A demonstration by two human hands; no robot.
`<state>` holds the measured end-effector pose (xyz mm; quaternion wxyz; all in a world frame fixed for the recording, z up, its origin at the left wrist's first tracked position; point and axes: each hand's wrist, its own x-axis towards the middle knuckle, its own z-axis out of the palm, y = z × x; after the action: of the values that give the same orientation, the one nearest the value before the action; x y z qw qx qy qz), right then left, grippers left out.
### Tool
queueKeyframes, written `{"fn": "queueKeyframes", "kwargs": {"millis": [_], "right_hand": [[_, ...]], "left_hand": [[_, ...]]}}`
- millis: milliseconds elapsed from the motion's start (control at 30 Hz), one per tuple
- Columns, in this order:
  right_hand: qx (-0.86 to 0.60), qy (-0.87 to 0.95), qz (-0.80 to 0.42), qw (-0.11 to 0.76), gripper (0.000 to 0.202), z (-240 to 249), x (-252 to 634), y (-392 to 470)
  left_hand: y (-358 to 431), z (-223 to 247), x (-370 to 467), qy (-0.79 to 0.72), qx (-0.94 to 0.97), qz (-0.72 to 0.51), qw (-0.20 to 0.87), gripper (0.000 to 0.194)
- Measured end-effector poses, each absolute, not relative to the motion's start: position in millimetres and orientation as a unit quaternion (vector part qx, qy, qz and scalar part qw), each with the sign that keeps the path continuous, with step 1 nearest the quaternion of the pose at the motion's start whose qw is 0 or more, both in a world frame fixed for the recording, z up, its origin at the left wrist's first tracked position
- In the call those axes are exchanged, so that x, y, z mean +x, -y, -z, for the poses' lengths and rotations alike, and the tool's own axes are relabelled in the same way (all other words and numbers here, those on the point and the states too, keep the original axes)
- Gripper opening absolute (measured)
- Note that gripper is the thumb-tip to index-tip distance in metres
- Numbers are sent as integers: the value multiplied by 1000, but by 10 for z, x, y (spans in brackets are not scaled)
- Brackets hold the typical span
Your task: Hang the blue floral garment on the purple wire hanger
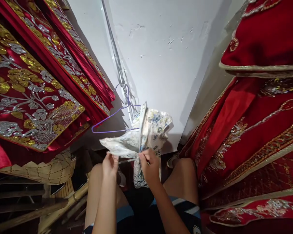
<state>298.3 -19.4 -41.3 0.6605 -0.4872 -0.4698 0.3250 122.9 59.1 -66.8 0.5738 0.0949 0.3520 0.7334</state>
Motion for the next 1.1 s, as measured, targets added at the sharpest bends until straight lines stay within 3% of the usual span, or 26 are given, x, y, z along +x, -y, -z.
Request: {"fn": "queueKeyframes", "kwargs": {"millis": [133,367,533,633,733,800,1033,1100], "right_hand": [[-526,391,-364,662,38,739,3290,377],[-536,479,-418,555,44,646,3459,303],[-387,407,-709,427,68,248,3338,181],[-317,425,-771,352,55,37,3368,117],[-305,501,-748,310,33,-166,3457,5],[-330,536,-712,312,23,-299,3528,-95],[-462,644,-431,432,7,-620,3690,-588],[-469,628,-379,491,16,-614,3695,-807]], "left_hand": [[-387,726,1508,-393,127,-724,553,15],[22,152,1902,-333,442,-624,551,33],[196,-95,1949,-336,691,-487,415,20],[146,-102,1737,-350,690,-460,434,26],[85,-15,1475,-329,714,-351,509,41],[47,56,1304,-330,755,-256,506,43],[-256,-56,560,-488,825,-83,273,49],[-318,-178,359,-493,833,-74,241,47]]}}
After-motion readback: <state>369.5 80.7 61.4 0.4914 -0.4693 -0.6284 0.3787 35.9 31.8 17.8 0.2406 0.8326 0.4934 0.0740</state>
